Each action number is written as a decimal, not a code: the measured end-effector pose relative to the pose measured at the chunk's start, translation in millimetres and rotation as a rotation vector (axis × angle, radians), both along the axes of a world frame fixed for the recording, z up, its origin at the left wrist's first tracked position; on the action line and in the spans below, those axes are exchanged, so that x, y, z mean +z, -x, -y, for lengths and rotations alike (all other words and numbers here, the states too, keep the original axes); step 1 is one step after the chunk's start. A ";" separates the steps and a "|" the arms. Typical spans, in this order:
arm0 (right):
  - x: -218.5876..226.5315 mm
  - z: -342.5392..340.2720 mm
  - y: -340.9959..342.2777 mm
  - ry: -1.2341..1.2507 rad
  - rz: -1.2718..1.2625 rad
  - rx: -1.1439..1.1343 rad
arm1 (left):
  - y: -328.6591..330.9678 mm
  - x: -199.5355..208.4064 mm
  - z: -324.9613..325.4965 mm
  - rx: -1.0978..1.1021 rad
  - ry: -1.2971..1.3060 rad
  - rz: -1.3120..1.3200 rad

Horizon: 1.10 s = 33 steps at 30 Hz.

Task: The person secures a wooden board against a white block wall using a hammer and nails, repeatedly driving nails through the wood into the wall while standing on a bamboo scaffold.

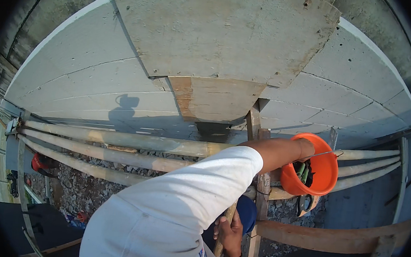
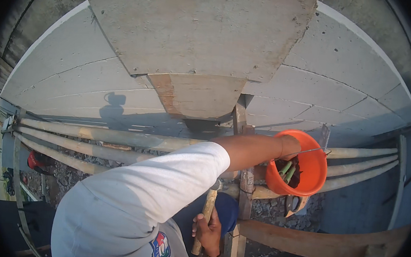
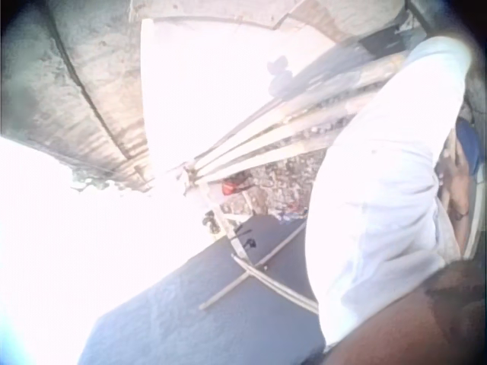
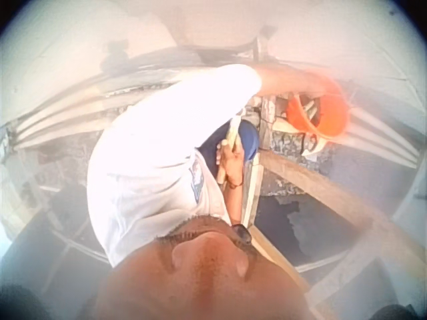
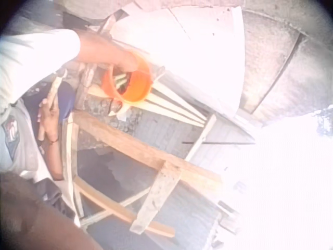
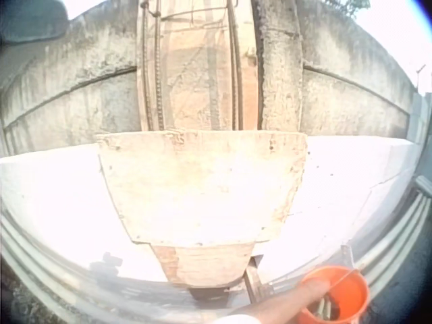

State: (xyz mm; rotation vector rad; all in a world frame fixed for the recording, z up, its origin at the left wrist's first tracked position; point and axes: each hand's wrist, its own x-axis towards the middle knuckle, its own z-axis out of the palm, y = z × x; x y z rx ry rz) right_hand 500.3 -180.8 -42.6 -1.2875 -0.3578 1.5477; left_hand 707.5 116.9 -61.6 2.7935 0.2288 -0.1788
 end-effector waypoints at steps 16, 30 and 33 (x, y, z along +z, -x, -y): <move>7.7 -15.6 22.3 -0.014 0.237 -0.020 | 437.8 2.9 35.8 1.241 0.873 0.714; 6.8 -16.2 36.8 0.029 0.432 -0.045 | 541.6 -23.8 33.0 1.564 1.076 0.768; 6.5 -22.1 46.1 0.023 0.448 -0.035 | 545.3 -59.0 26.0 1.425 0.831 0.910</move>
